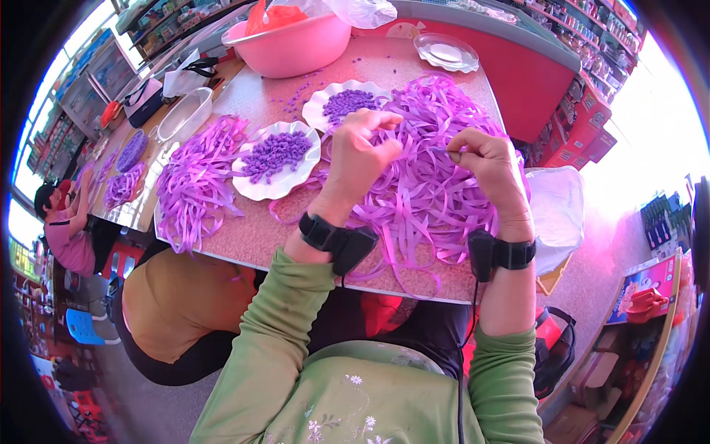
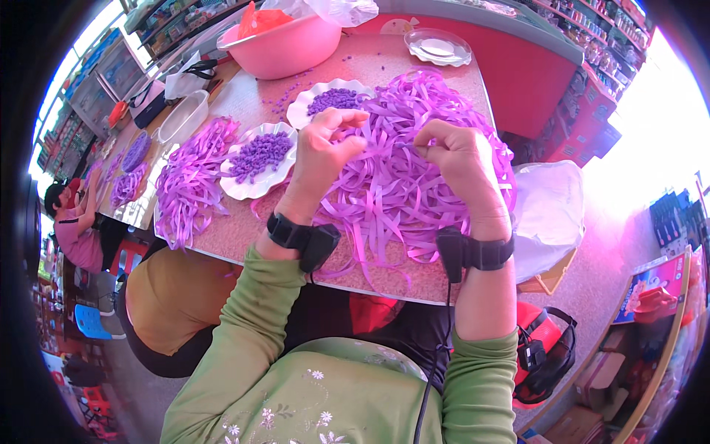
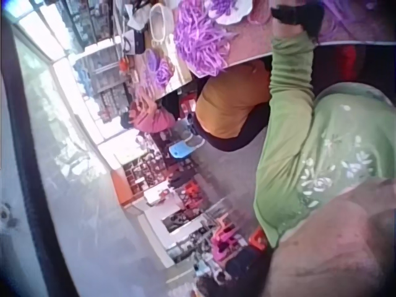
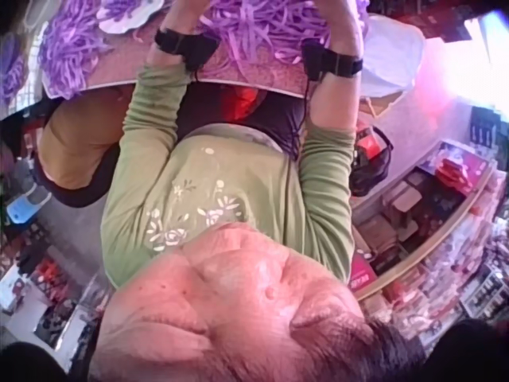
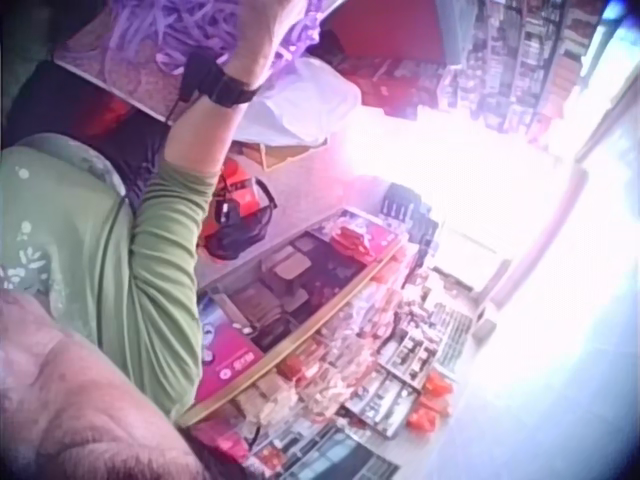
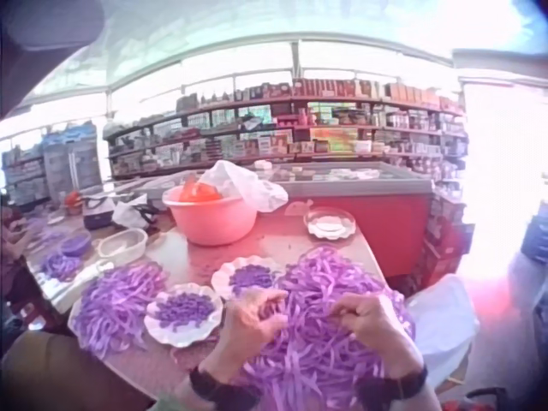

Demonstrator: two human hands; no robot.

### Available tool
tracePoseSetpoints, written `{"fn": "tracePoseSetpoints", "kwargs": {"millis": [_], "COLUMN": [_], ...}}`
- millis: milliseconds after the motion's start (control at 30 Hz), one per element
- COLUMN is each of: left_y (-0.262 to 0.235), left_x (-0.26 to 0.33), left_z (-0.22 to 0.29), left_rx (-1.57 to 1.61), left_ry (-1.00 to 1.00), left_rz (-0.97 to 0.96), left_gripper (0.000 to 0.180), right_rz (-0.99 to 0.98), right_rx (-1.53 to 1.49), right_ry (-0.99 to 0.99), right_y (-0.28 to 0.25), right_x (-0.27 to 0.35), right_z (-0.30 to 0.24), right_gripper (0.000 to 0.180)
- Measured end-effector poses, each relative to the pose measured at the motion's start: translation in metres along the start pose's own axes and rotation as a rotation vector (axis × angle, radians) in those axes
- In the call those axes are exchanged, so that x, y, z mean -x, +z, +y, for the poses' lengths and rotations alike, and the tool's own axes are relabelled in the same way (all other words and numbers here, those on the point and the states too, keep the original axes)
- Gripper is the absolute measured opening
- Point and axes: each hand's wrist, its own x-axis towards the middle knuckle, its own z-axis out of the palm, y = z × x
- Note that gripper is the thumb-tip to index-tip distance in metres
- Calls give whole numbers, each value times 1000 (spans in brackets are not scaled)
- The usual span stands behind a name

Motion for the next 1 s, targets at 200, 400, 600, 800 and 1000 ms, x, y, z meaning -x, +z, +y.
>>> {"fn": "tracePoseSetpoints", "kwargs": {"millis": [200, 400, 600, 800, 1000], "left_y": [19, 15, 17, 19, 16], "left_x": [8, 11, 11, 11, 11], "left_z": [12, 16, 11, 14, 12], "left_rx": [218, 568, 593, 509, 448], "left_ry": [-33, -404, -377, -391, -393], "left_rz": [-237, -380, -399, -336, -326], "left_gripper": [52, 48, 42, 24, 12], "right_rz": [-27, -56, -72, -82, -93], "right_rx": [89, 117, 95, 101, 110], "right_ry": [-23, 8, -48, -9, -11], "right_y": [4, 3, 4, 5, 4], "right_x": [2, 2, -1, 2, 2], "right_z": [-6, -6, 4, -3, -5], "right_gripper": [10, 10, 10, 10, 21]}}
